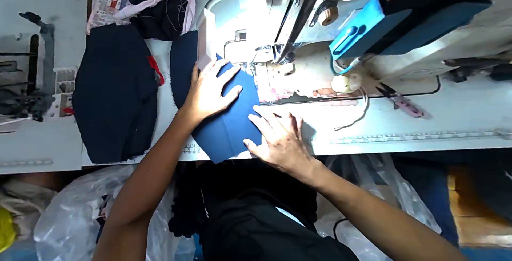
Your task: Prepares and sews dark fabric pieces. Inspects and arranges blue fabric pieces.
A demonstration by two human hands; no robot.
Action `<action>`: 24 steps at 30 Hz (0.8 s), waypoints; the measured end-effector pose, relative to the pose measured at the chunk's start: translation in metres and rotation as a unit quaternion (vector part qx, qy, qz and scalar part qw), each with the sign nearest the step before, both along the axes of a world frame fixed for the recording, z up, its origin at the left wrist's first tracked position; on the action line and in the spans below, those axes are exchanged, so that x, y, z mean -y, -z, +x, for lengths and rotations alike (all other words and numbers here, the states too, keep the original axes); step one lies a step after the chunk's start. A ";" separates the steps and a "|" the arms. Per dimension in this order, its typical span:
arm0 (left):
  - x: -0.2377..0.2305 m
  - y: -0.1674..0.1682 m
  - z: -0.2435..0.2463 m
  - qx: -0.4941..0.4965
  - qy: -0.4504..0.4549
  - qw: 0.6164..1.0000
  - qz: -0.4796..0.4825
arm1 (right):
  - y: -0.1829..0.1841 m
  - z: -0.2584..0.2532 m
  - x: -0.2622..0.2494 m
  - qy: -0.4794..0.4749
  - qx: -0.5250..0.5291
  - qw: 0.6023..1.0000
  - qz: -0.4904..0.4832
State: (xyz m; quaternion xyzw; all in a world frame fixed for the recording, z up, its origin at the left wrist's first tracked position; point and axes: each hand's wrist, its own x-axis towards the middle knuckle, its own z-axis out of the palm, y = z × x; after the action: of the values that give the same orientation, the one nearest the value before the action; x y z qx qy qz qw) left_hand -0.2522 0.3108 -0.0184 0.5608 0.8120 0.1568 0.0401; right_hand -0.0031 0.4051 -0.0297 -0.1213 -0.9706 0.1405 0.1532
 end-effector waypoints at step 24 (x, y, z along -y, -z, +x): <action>0.209 -0.007 0.142 0.205 -0.233 0.910 0.276 | -0.006 0.020 -0.017 -0.085 0.036 0.995 -0.040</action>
State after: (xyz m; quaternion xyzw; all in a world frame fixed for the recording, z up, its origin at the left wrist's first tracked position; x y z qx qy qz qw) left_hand -0.1104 0.1018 -0.0113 0.3000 0.8178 0.4910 0.0117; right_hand 0.0174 0.4216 -0.0233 -0.0496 -0.9759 0.1870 0.1008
